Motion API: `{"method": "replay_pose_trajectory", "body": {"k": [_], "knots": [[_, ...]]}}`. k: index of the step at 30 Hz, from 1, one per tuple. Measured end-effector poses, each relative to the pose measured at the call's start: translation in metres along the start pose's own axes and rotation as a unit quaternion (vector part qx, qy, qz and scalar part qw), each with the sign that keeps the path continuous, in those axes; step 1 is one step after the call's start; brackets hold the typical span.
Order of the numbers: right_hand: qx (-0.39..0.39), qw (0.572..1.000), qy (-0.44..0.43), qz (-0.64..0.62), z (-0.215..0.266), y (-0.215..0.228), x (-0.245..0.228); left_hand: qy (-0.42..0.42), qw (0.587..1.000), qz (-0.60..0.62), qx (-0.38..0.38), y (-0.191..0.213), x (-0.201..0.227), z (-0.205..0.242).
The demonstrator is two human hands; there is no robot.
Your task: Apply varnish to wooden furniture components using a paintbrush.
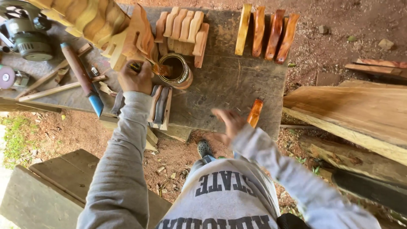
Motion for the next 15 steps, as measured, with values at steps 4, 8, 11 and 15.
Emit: {"method": "replay_pose_trajectory", "body": {"k": [4, 8, 11, 15], "knots": [[0.101, 0.98, 0.17, 0.002, -0.114, 0.0, -0.055, 0.046, 0.996, 0.071, -0.018, 0.005, 0.015, 0.008], [0.154, 0.969, 0.159, 0.11, -0.197, -0.041, -0.051, 0.087, 0.996, 0.008, 0.036, 0.009, 0.008, 0.018], [0.135, 0.978, 0.126, 0.096, -0.231, -0.074, -0.033, 0.051, 0.995, -0.052, 0.062, 0.008, -0.001, 0.021], [0.115, 0.979, 0.161, 0.054, -0.242, -0.089, -0.007, -0.087, 0.994, -0.003, 0.067, 0.026, 0.029, 0.017]]}}
Point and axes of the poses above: each hand's wrist, its own z-axis away from the middle knuckle, its own y-axis out of the back of the hand, x = y × z, the point moved 6 cm from there along -z, towards the middle knuckle, and after that the axes turned 5 degrees about -y, right-handed, at the moved point
